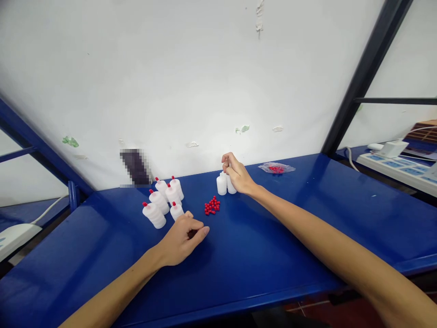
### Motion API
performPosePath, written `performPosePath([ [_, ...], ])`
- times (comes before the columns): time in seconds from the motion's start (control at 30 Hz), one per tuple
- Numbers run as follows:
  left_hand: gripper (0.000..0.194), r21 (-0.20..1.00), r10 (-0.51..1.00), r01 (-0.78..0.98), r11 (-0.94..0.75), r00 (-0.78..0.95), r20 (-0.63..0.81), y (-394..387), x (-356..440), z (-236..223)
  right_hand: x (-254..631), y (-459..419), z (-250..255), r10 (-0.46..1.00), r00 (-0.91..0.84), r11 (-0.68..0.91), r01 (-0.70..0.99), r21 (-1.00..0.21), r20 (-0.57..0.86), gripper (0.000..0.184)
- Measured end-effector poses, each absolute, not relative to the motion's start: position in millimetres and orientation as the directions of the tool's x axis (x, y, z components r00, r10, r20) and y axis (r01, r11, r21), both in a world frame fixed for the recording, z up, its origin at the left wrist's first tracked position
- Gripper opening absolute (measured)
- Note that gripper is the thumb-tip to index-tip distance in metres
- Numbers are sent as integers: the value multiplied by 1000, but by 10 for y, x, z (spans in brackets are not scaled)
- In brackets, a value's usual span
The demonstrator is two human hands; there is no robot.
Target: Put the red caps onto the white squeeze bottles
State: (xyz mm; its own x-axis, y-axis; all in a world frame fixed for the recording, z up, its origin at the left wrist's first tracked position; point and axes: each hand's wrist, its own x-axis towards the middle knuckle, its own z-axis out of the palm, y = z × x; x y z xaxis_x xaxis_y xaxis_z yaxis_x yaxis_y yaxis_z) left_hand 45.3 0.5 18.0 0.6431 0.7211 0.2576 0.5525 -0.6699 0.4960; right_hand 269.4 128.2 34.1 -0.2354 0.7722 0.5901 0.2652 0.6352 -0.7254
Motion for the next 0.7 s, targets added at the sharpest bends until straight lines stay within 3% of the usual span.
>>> performPosePath([
  [0.17, 46, 498, 745, 573, -651, 606, 278, 10, 455, 164, 2718, 1230, 332, 757, -285, 653, 345, -674, 588, 28],
  [0.33, 20, 412, 746, 622, -666, 563, 357, 4, 460, 156, 2742, 1185, 334, 752, -244, 653, 402, -641, 612, 25],
  [0.7, 31, 365, 799, 713, -599, 506, 325, 152, 414, 1, 2653, 1060, 200, 768, -95, 620, 363, -696, 634, 20],
])
